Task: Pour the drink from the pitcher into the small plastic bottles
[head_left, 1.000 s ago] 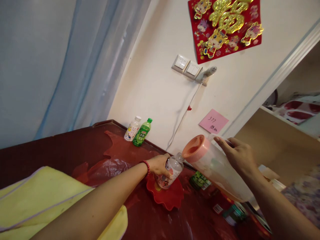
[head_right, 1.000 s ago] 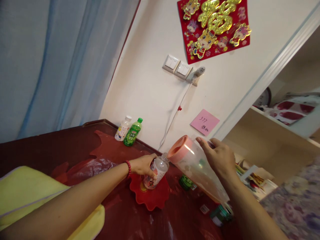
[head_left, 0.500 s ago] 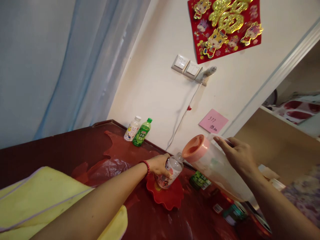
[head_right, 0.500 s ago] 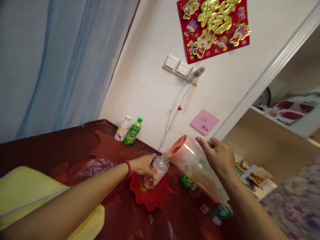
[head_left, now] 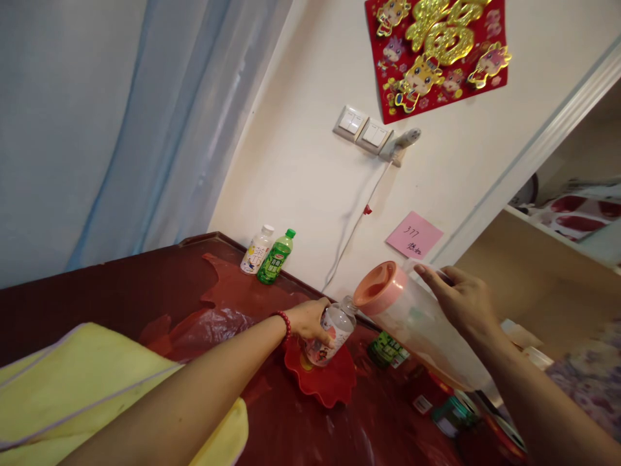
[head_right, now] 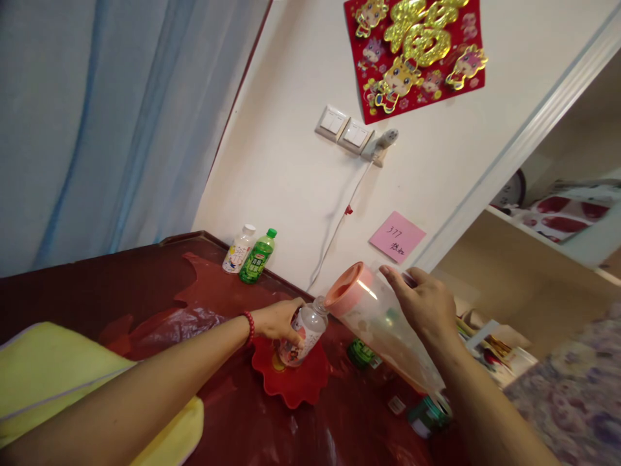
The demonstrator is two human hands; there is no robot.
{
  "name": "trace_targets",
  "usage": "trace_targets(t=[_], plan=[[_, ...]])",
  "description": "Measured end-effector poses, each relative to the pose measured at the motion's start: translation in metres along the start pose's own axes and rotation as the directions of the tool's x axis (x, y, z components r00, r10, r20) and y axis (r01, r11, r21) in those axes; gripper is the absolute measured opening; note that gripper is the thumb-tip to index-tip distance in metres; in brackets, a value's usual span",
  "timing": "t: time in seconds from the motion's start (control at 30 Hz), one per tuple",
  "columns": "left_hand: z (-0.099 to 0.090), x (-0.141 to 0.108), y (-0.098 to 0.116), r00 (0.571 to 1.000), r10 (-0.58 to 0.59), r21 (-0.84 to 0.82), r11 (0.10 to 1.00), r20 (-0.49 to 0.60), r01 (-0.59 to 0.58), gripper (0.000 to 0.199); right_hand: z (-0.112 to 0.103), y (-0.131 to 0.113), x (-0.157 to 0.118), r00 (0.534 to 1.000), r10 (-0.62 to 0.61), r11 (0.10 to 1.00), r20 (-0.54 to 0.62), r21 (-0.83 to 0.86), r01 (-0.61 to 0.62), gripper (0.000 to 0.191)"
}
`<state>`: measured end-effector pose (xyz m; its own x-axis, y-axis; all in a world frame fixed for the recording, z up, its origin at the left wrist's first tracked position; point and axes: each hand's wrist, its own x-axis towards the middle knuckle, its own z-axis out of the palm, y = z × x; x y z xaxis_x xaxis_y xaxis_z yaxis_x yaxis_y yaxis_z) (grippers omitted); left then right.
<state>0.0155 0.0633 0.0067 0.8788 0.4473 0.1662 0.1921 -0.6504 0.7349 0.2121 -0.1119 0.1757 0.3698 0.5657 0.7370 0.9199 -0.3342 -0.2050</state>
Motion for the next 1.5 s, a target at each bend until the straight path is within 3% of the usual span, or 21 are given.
trace_targets(t=[0.43,1.5], plan=[[0.0002,0.0002,0.0005,1.0,-0.009,-0.004,1.0,0.001,0.009,0.072,0.0015,0.0034,-0.0002,0.999,-0.031,1.0,-0.015,-0.005,0.031,0.061],[0.0012,0.0016,-0.0014,1.0,-0.008,0.002,1.0,-0.004,0.008,0.074,-0.0012,-0.0045,0.0002,0.998,0.055,0.998,0.014,-0.016,-0.055,0.068]])
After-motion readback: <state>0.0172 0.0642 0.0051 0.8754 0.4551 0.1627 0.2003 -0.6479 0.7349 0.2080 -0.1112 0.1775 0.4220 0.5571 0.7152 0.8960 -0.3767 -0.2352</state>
